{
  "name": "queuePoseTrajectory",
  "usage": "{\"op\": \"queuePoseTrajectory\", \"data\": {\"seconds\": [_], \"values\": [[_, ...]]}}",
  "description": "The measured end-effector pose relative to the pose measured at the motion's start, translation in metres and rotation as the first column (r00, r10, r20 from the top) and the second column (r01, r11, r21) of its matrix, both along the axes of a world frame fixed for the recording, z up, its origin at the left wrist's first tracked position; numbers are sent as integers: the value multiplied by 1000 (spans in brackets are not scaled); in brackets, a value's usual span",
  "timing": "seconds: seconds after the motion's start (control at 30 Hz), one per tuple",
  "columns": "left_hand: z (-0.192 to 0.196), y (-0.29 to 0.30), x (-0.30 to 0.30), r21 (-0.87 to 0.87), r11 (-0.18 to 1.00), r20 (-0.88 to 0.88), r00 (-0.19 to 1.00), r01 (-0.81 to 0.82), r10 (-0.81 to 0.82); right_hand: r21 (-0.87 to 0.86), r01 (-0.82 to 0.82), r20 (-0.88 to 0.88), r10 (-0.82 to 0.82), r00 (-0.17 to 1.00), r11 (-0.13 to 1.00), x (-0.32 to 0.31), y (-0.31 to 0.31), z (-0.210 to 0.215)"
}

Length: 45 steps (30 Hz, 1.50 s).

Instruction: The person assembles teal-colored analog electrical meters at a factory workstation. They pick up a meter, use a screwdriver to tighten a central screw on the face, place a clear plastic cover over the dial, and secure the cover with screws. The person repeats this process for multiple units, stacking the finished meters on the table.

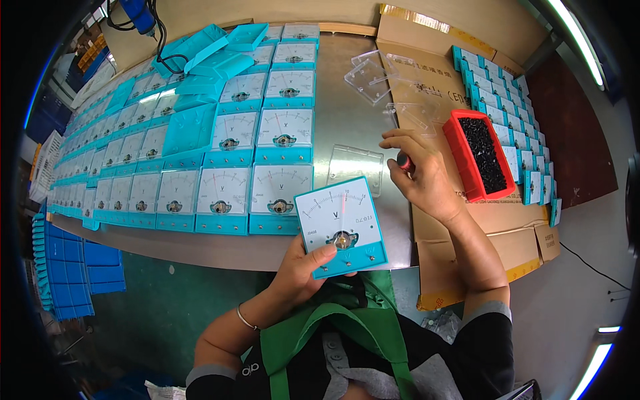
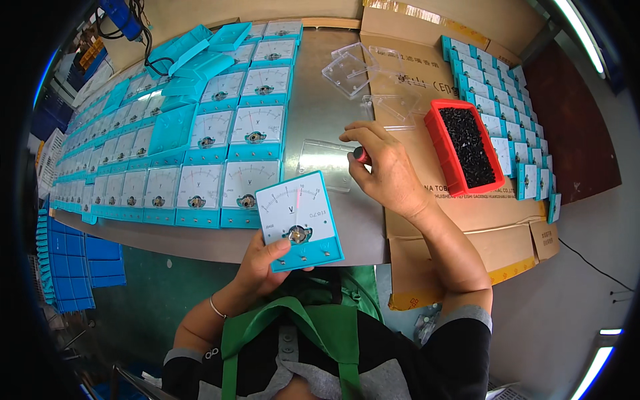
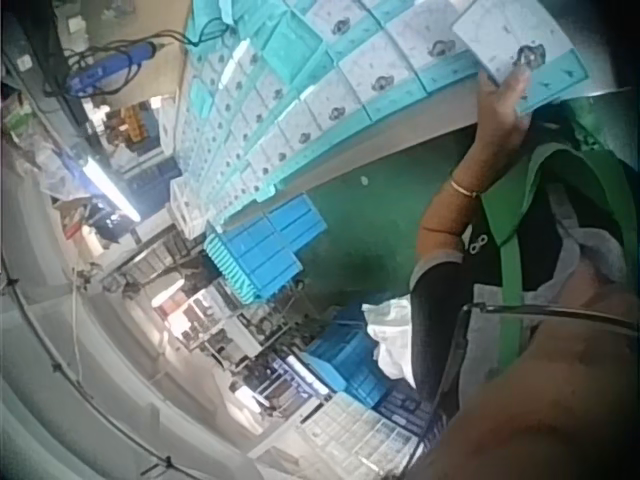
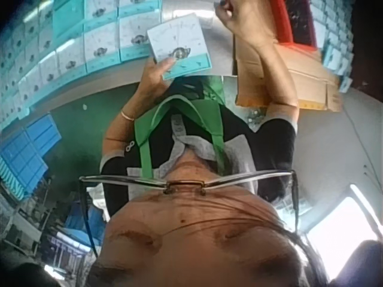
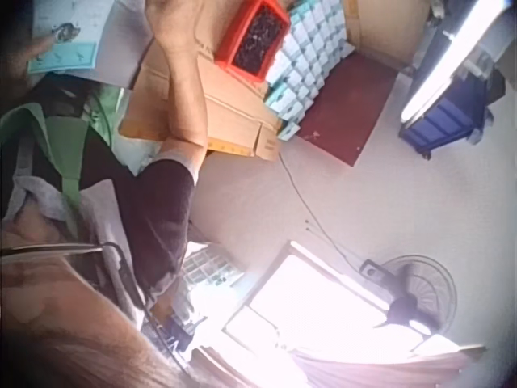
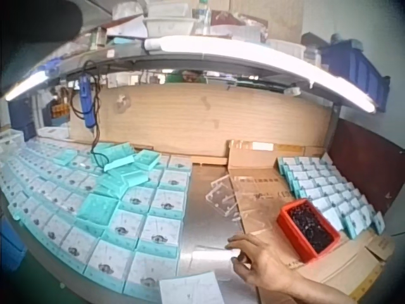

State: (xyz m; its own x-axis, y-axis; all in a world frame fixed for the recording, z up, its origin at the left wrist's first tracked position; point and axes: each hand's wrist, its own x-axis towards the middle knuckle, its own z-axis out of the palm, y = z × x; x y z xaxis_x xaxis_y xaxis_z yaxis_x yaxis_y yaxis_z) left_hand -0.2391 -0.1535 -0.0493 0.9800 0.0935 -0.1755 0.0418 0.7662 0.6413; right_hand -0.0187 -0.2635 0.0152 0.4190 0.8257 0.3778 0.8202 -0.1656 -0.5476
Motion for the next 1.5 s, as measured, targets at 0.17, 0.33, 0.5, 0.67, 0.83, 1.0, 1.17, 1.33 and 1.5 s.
{"op": "queuePoseTrajectory", "data": {"seconds": [0.17,0.33,0.5,0.67,0.83,1.0,1.17,1.33,1.5], "values": [[3,-9,5,104,977,-54,982,186,-181,-63,23,-10,-23,1000,998,5,-4,-15],[7,-13,5,23,994,-49,993,108,-107,-216,31,89,-12,996,976,12,-1,-35],[9,-14,4,2,993,-60,991,118,-118,-348,-5,97,41,994,938,10,1,-48],[8,-15,5,-14,999,-51,998,30,-30,31,61,111,-64,992,998,9,-8,-27],[10,-17,10,-87,996,-39,999,-20,17,361,-36,-114,82,990,932,-18,-32,37],[10,-18,13,-144,989,-48,998,-41,34,464,-112,-461,347,817,879,-49,-61,45],[12,-20,14,-175,984,-61,998,-44,34,482,-140,-574,433,695,865,-66,-66,27],[6,-17,12,-153,988,-19,1000,21,-25,502,-195,-532,479,698,843,-71,-61,16],[13,-22,16,-173,984,-61,997,-49,39,517,-203,-470,473,745,832,-73,-60,8]]}}
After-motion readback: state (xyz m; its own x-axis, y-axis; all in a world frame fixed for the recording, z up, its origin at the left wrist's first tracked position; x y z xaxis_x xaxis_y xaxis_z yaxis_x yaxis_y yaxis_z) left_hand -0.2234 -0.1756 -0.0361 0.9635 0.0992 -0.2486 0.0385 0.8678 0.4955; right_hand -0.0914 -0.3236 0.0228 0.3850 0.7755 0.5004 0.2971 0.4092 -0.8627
